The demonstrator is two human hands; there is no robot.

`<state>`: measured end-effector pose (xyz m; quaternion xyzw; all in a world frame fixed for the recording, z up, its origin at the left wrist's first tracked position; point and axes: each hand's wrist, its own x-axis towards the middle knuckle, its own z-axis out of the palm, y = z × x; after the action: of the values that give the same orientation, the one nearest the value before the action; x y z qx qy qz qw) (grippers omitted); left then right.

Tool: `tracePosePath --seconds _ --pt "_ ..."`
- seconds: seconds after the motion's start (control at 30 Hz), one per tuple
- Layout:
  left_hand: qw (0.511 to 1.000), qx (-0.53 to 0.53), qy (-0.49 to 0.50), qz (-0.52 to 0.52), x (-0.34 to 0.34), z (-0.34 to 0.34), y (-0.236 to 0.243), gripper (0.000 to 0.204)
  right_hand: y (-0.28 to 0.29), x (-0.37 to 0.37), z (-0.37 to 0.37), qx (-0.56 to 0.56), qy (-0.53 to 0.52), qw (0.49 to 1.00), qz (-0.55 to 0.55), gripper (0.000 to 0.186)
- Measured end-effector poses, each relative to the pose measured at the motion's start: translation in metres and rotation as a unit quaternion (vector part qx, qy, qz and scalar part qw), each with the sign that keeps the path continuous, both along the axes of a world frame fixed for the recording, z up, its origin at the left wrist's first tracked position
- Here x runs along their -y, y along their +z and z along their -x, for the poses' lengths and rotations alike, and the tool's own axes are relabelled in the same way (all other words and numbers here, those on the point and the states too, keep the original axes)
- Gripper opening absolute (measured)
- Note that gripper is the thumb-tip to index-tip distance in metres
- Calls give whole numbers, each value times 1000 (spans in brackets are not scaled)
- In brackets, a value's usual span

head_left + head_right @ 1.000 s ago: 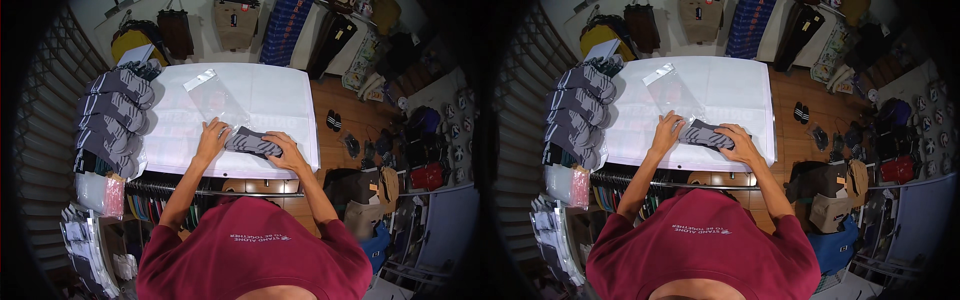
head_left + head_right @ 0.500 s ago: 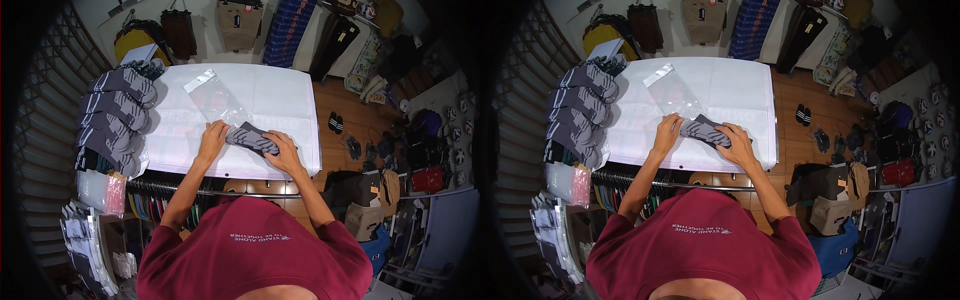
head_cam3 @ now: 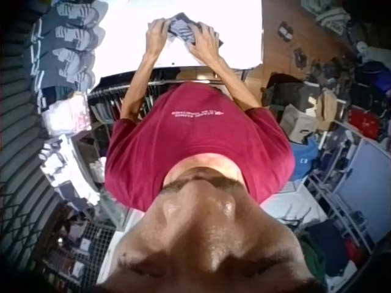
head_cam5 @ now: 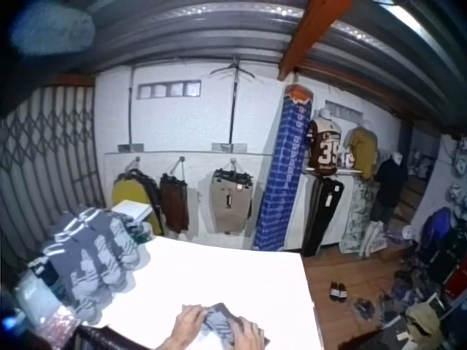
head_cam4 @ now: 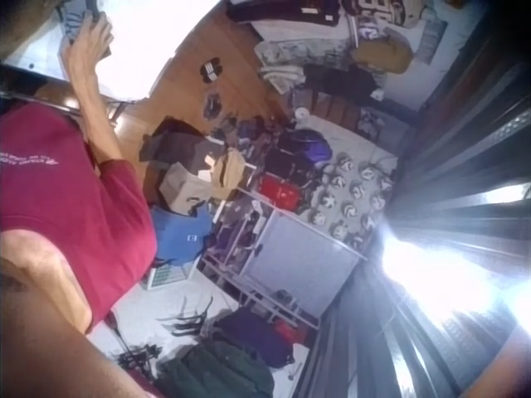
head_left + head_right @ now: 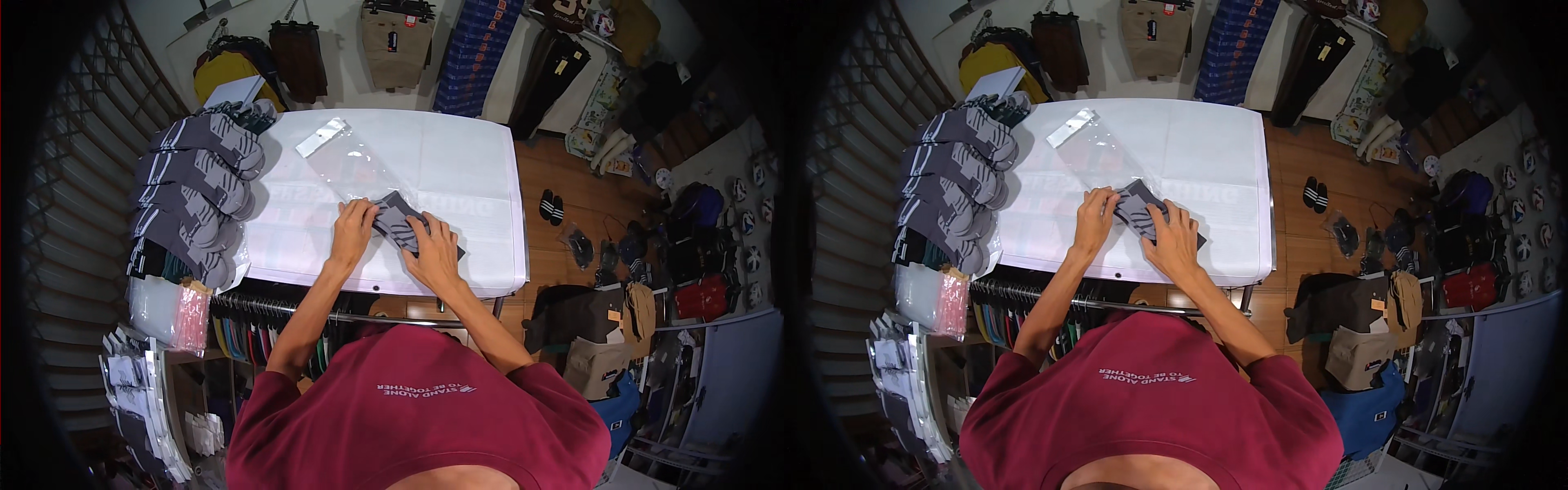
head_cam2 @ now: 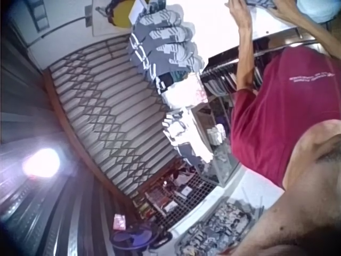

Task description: Folding and placing socks into plastic packaging bags.

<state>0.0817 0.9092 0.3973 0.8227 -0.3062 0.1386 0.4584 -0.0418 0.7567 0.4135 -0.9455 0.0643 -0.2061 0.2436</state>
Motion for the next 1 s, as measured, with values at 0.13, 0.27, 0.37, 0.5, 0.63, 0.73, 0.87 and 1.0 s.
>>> tracePosePath --seconds 0.13,0.27,0.37,0.5,0.63,0.73,0.87,1.0 --pt "1000 8 1 20 -2 -3 2 9 0 -10 -15 -17 -4 1000 11 69" --pt "999 -10 15 36 -7 5 3 23 13 -16 -13 -7 4 1000 2 67" --pt "996 -21 90 -17 -14 18 -1 40 25 -12 9 -2 10 1000 10 63" --pt "985 -40 137 -101 -18 21 -15 61 7 -2 36 11 44 998 -46 57" --pt "983 -52 132 -113 -18 18 -14 64 -5 -9 37 6 43 999 24 53" --pt "985 -64 121 -107 -19 17 -13 64 -6 -11 23 3 54 998 24 54" --pt "986 -62 119 -104 -20 16 -15 65 0 -20 0 -6 60 998 35 54" --pt "987 -64 111 -93 -20 15 -15 65 2 -26 -21 -1 67 997 42 56"
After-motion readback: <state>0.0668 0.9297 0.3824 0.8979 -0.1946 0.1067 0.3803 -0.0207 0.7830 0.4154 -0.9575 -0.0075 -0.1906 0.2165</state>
